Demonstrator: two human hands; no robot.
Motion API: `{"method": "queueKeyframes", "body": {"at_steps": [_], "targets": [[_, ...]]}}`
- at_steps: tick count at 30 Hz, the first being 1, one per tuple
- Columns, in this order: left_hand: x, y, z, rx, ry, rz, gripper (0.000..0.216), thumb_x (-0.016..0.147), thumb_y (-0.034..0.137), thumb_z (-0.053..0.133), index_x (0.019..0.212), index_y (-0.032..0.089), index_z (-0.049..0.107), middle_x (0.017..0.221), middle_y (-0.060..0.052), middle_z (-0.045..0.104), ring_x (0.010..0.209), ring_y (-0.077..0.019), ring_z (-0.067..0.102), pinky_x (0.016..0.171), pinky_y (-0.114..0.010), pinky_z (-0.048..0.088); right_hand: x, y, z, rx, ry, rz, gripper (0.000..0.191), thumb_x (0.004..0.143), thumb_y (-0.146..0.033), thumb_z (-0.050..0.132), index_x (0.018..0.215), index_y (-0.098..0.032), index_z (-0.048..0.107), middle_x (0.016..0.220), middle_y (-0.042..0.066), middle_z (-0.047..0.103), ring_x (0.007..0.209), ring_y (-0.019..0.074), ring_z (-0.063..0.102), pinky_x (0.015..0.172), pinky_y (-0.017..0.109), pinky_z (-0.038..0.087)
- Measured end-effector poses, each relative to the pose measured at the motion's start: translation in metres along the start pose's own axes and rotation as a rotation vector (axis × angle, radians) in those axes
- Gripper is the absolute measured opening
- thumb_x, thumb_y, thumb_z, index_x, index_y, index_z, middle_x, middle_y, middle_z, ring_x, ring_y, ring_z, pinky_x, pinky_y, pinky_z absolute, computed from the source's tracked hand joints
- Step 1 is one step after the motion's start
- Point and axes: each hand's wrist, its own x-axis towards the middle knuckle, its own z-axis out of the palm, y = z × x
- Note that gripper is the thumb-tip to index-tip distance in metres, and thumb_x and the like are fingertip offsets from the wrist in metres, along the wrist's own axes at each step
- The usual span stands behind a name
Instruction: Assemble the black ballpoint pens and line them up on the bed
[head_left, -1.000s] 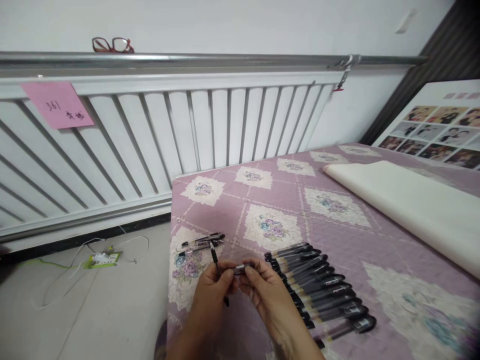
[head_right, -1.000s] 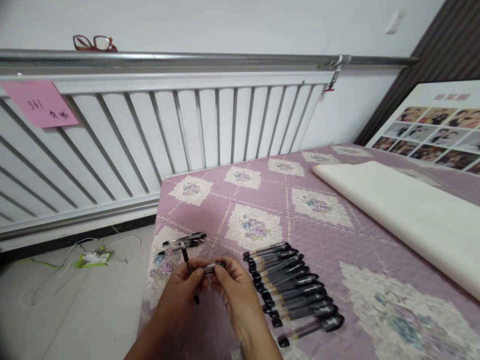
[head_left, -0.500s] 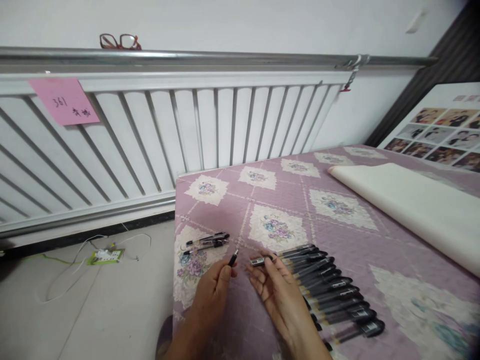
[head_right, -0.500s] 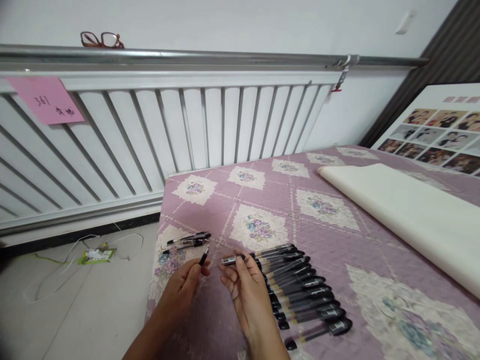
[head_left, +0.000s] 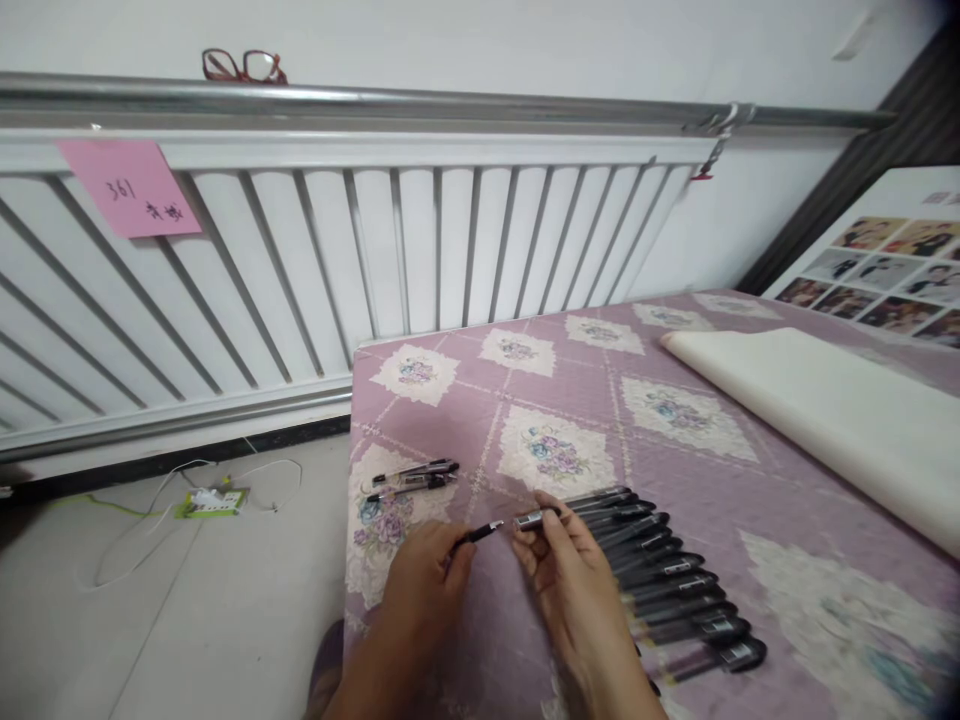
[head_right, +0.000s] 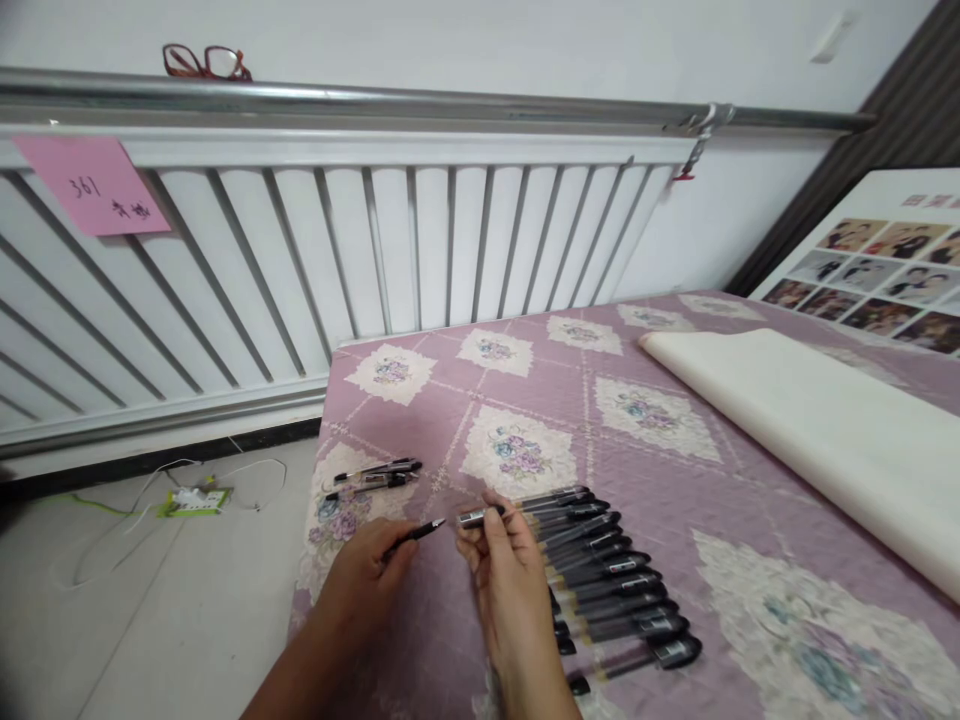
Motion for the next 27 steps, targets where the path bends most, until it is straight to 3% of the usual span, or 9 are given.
{"method": "queueKeyframes", "body": {"at_steps": [6, 13, 20, 24, 27], "targets": [[0.001, -0.004, 0.001, 0.053, -0.028, 0.014, 0.024, 0.087, 0.024, 0.047, 0.1, 0.023, 0.067, 0.092, -0.004, 0.065, 0.089, -0.0208, 0.056, 0.082, -0.034, 0.042, 0.002, 0.008, -0.009, -0.189, 0.008, -0.1, 0.04, 0.074, -0.043, 0.072, 0.108, -0.026, 0.06, 0.08, -0.003, 0.068, 0.071, 0.0103, 0.062, 0.068, 0.021, 0.051], [0.0, -0.007, 0.003, 0.13, -0.023, 0.042, 0.024, 0.087, 0.026, 0.046, 0.099, 0.024, 0.067, 0.089, -0.004, 0.064, 0.088, -0.0213, 0.056, 0.081, -0.034, 0.042, 0.005, 0.012, -0.015, -0.407, -0.047, -0.174, 0.036, 0.077, -0.046, 0.067, 0.107, -0.027, 0.062, 0.083, -0.004, 0.064, 0.071, 0.0113, 0.059, 0.07, 0.023, 0.049], [0.0, -0.004, 0.003, 0.17, 0.029, 0.091, 0.022, 0.086, 0.022, 0.048, 0.096, 0.022, 0.068, 0.086, -0.005, 0.064, 0.085, -0.021, 0.057, 0.079, -0.034, 0.043, 0.0, 0.012, -0.006, -0.437, -0.125, -0.132, 0.039, 0.066, -0.043, 0.077, 0.099, -0.024, 0.065, 0.066, -0.005, 0.056, 0.065, 0.0128, 0.056, 0.066, 0.023, 0.049], [-0.001, -0.007, 0.005, 0.159, 0.052, 0.134, 0.023, 0.087, 0.021, 0.047, 0.1, 0.021, 0.067, 0.087, -0.006, 0.064, 0.085, -0.0206, 0.057, 0.079, -0.033, 0.044, -0.002, 0.014, -0.002, -0.444, -0.176, -0.071, 0.036, 0.063, -0.043, 0.079, 0.091, -0.023, 0.066, 0.068, -0.004, 0.059, 0.066, 0.0141, 0.058, 0.067, 0.026, 0.05], [-0.001, -0.01, 0.007, 0.168, 0.072, 0.155, 0.026, 0.088, 0.022, 0.045, 0.106, 0.019, 0.064, 0.093, -0.007, 0.065, 0.09, -0.0219, 0.056, 0.082, -0.036, 0.044, -0.003, 0.013, -0.002, -0.446, -0.142, -0.082, 0.037, 0.062, -0.044, 0.079, 0.089, -0.023, 0.066, 0.067, -0.005, 0.059, 0.064, 0.0132, 0.058, 0.066, 0.025, 0.049]]}}
